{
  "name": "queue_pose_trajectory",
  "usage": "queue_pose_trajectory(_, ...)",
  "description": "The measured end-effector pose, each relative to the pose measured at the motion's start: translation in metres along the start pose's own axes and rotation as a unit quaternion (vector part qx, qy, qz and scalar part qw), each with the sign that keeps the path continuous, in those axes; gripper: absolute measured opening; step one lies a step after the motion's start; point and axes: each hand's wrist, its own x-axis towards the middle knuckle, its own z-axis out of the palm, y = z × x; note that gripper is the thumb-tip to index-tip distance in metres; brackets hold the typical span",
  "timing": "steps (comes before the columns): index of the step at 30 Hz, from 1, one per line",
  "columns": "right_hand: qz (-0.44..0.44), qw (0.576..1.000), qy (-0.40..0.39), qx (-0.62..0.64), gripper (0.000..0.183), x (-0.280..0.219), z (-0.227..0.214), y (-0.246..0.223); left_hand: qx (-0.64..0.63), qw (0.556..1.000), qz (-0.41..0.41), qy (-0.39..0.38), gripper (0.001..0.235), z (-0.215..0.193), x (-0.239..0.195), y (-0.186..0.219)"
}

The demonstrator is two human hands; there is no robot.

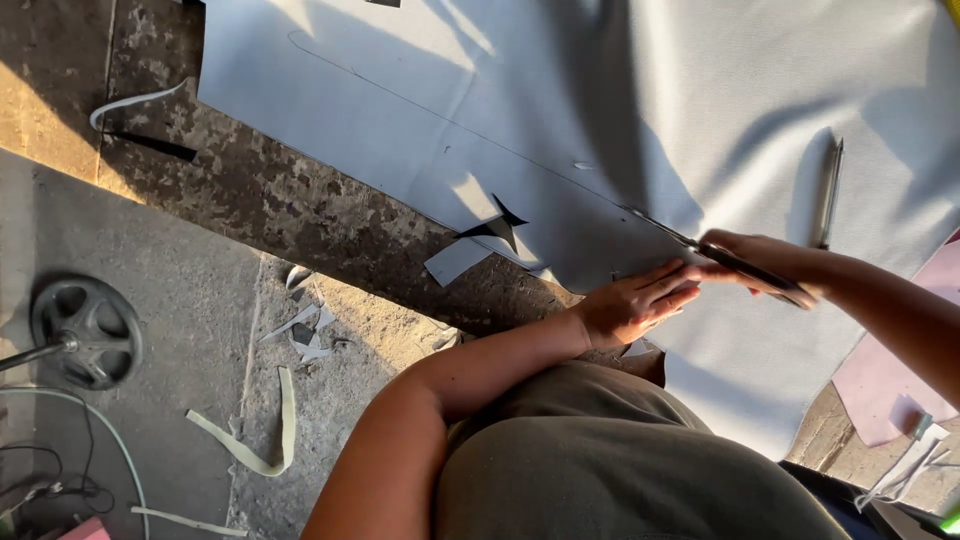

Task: Measuring fabric with a ruler, marking it with a pen, and cutting it with scissors on a workbench.

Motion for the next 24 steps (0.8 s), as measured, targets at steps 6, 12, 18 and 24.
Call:
queue_pose_trajectory(6,-0.024,0.997,0.060,-0.044,0.045,-0.017,0.010,-0.054,-0.004,1.000,-0.023,0.009,0.060,0.009,-0.012,0.000)
queue_pose_trajectory(12,-0.036,0.997,0.024,-0.068,0.013,0.010,0.017,-0.072,-0.072,0.997,-0.017,0.004,0.063,0.015,-0.022,0.005)
queue_pose_trajectory(18,-0.060,0.996,0.051,-0.045,0.054,0.049,0.022,-0.074,-0.057,0.995,-0.011,0.076,0.049,0.026,-0.027,0.004)
queue_pose_trajectory(24,-0.084,0.993,0.075,-0.019,0.055,0.063,0.033,-0.106,-0.075,0.993,-0.022,0.090,0.049,0.023,-0.032,-0.002)
